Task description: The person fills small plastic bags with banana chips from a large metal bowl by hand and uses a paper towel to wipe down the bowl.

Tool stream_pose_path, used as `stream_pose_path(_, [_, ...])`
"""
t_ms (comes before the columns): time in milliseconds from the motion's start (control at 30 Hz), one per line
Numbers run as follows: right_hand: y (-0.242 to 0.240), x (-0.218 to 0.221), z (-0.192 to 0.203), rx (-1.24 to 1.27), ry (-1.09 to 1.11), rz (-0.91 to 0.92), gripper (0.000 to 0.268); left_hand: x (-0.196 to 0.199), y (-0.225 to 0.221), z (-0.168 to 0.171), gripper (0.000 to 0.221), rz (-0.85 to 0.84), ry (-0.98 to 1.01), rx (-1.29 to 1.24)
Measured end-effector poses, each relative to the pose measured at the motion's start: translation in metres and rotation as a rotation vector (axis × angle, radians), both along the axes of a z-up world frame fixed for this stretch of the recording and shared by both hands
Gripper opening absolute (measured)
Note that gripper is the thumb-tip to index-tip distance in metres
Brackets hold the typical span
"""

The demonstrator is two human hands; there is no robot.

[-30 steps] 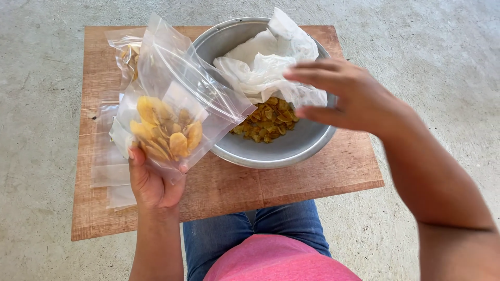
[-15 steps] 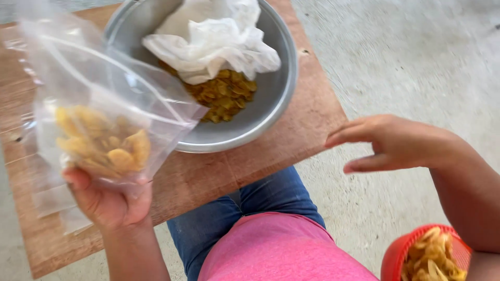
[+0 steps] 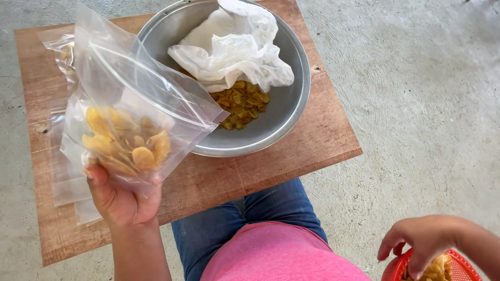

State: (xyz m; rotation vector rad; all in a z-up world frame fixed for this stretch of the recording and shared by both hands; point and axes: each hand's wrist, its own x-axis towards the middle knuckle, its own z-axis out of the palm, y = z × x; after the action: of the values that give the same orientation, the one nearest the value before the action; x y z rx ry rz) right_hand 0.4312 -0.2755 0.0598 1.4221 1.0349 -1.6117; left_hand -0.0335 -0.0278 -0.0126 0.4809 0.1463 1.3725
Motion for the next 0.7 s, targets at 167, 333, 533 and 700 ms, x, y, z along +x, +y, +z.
stream_pose_path(167, [-0.016, -0.008, -0.023, -0.013, -0.128, 0.053, 0.055, -0.002, 0.001, -0.007, 0.051, -0.029, -0.044, 0.012])
stream_pose_path(333, [-0.003, -0.013, -0.011, 0.000, -0.161, 0.060, 0.054, -0.003, 0.000, -0.005, 0.051, -0.031, -0.042, 0.001])
stream_pose_path(533, [0.017, 0.005, -0.003, -0.004, -0.158, 0.007, 0.049, -0.003, -0.001, -0.002, 0.049, -0.039, -0.051, 0.033])
stream_pose_path(700, [0.031, 0.032, -0.007, 0.122, -0.185, -0.077, 0.050, -0.005, 0.000, -0.003, 0.046, -0.040, -0.054, 0.032])
